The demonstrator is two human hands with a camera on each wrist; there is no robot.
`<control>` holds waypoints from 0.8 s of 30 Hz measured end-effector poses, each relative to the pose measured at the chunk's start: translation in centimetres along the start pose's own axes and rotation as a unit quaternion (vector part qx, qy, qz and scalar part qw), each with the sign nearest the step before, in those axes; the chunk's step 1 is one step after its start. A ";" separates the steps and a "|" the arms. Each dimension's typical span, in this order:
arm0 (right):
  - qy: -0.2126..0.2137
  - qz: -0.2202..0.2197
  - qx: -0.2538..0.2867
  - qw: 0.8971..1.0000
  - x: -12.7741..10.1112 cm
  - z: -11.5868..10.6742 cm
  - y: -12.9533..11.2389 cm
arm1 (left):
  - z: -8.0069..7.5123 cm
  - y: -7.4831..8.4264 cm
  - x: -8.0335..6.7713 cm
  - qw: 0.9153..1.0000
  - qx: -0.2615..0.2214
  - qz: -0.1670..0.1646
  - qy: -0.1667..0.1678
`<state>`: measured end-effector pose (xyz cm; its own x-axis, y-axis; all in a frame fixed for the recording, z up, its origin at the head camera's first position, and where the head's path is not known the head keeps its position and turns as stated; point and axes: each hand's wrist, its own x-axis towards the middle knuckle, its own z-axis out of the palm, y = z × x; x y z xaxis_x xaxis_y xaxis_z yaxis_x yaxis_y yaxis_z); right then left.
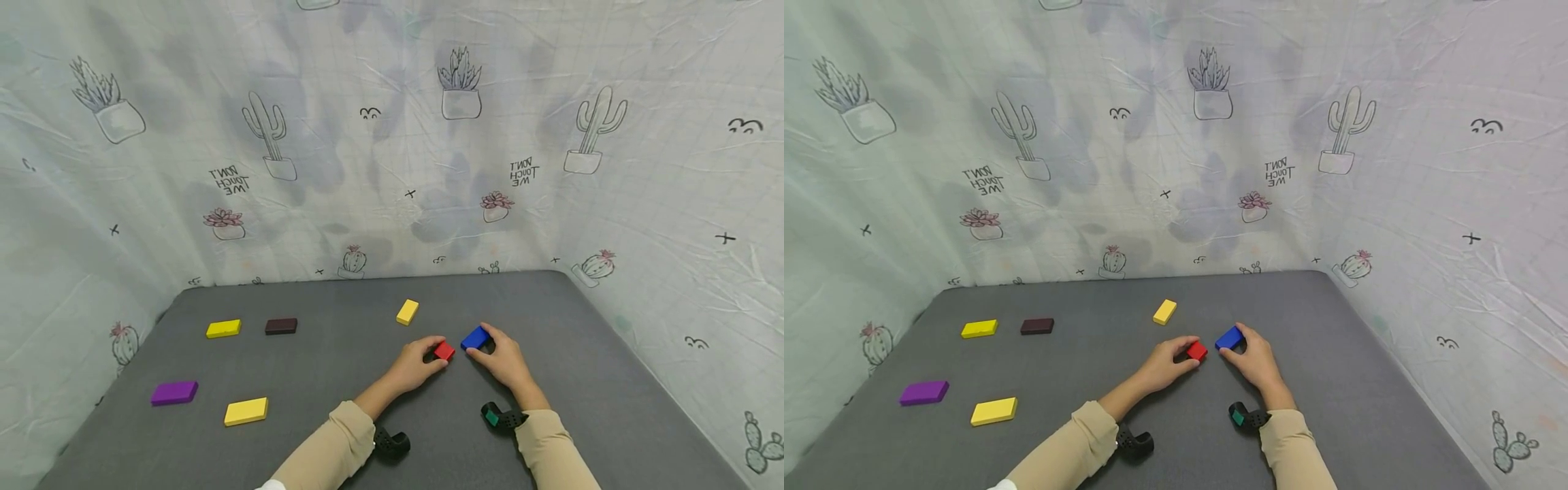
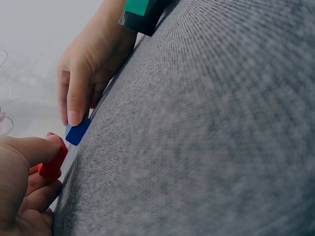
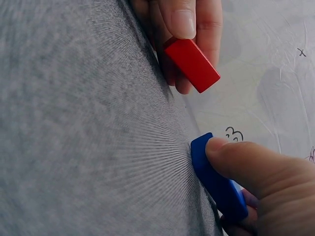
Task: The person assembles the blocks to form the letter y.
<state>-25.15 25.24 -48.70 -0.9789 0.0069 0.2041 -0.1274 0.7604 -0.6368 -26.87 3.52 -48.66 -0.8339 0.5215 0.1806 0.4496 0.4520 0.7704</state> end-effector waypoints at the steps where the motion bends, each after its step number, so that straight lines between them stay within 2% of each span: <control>1: 0.001 -0.002 -0.001 1.000 0.0 0.0 0.0 | 0.0 0.0 0.0 1.000 -0.002 0.001 0.002; 10: 0.009 -0.010 -0.006 1.000 -0.1 0.0 -0.2 | -0.1 0.0 -0.1 1.000 -0.004 -0.003 0.007; 24: -0.018 -0.018 -0.001 1.000 -0.4 -0.2 -0.4 | -1.0 -0.1 -0.7 0.999 -0.042 -0.021 -0.022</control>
<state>-24.69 25.05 -48.39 -0.9788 -0.0431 0.2001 -0.1620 0.7606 -0.6287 -26.66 2.42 -48.27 -0.8359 0.5353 0.1213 0.3846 0.4135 0.8253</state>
